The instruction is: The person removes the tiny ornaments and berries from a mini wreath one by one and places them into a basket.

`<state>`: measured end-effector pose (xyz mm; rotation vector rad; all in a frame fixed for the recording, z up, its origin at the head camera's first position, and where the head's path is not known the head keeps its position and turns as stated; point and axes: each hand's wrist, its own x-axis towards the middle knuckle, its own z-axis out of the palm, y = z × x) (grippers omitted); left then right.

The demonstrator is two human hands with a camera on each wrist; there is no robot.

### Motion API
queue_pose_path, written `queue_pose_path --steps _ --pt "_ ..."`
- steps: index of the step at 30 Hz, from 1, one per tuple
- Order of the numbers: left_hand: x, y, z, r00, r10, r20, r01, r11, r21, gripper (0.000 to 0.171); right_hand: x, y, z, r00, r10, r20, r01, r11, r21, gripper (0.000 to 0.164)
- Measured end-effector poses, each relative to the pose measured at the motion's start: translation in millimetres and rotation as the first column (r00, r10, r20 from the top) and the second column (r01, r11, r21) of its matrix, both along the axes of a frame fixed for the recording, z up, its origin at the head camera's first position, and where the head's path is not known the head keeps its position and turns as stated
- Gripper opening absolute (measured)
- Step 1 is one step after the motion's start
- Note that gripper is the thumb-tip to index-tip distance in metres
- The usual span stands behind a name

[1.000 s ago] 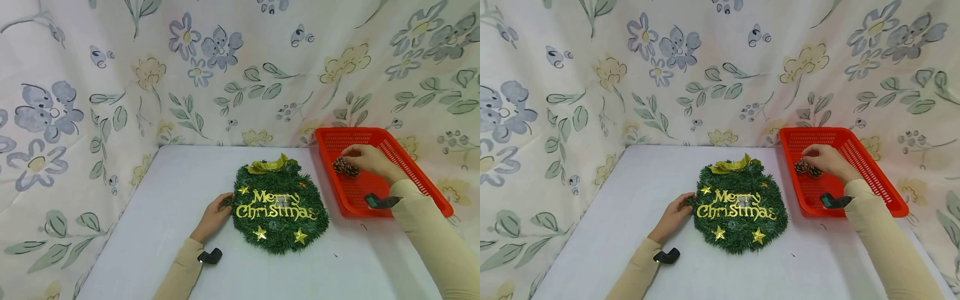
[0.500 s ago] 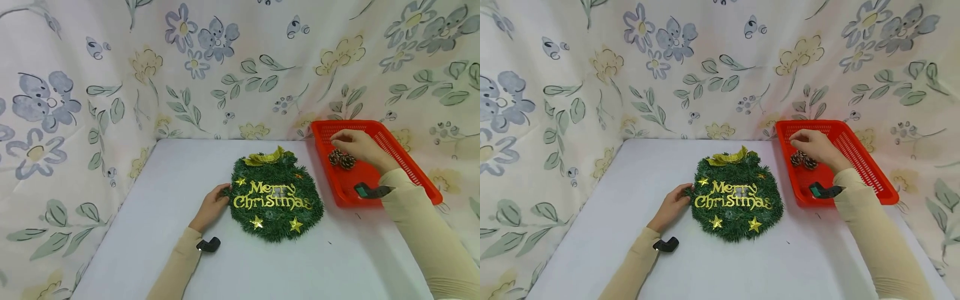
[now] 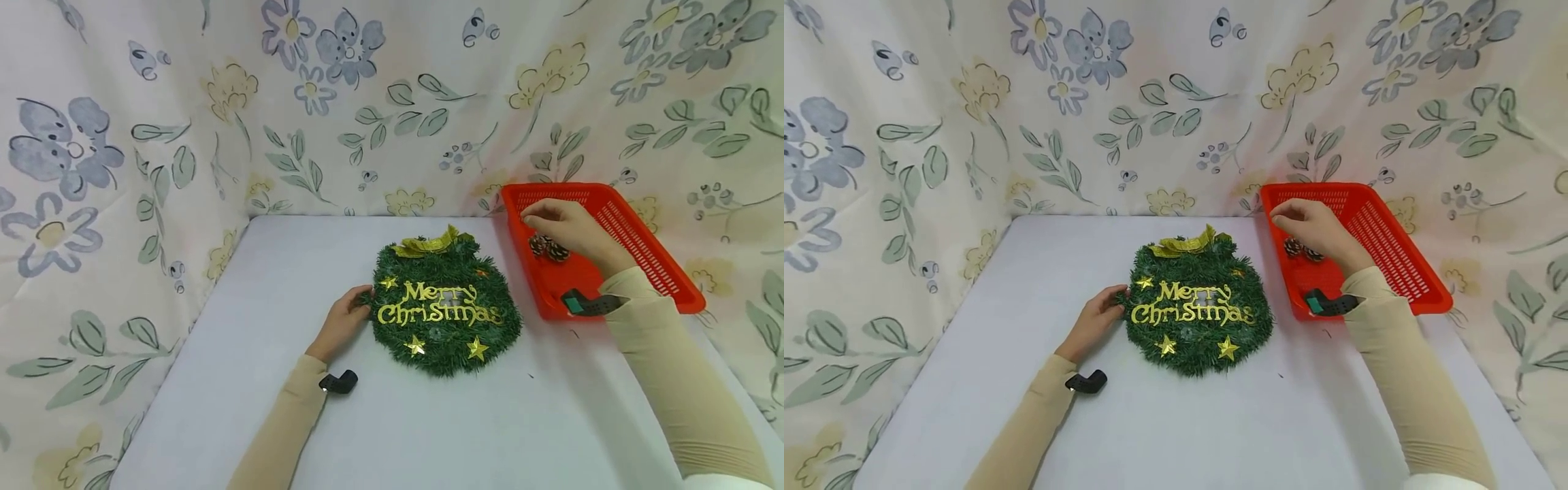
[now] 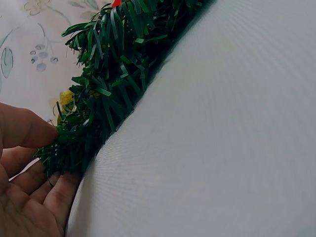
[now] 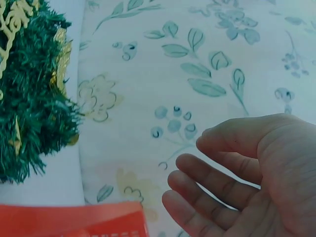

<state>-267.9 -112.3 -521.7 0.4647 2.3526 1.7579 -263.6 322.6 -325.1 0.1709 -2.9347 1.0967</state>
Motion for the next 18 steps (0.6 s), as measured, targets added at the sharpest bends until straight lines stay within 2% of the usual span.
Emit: queue_pose_path --steps 9,15,16,18 --pt "-1.2 13 -6.2 1.0 0.006 -0.018 -0.006 1.0 0.027 0.045 -3.7 -6 -9.9 0.999 0.036 0.039 -0.033 0.998 -0.058 0.037" --pt "-2.7 16 -7.9 1.0 -0.005 -0.006 0.006 0.999 0.042 0.047 -11.8 -10 -14.7 0.998 0.061 0.03 -0.061 0.998 0.028 0.042" --pt "-3.1 15 -6.2 1.0 -0.012 0.007 0.012 0.999 0.035 0.047 -14.8 -11 -15.8 0.997 0.067 0.031 -0.068 0.997 0.038 0.044" --pt "-6.2 12 1.0 1.0 -0.023 0.014 0.024 0.999 -0.03 0.047 -23.3 -14 -17.3 0.997 0.077 0.026 -0.079 0.995 0.057 0.048"
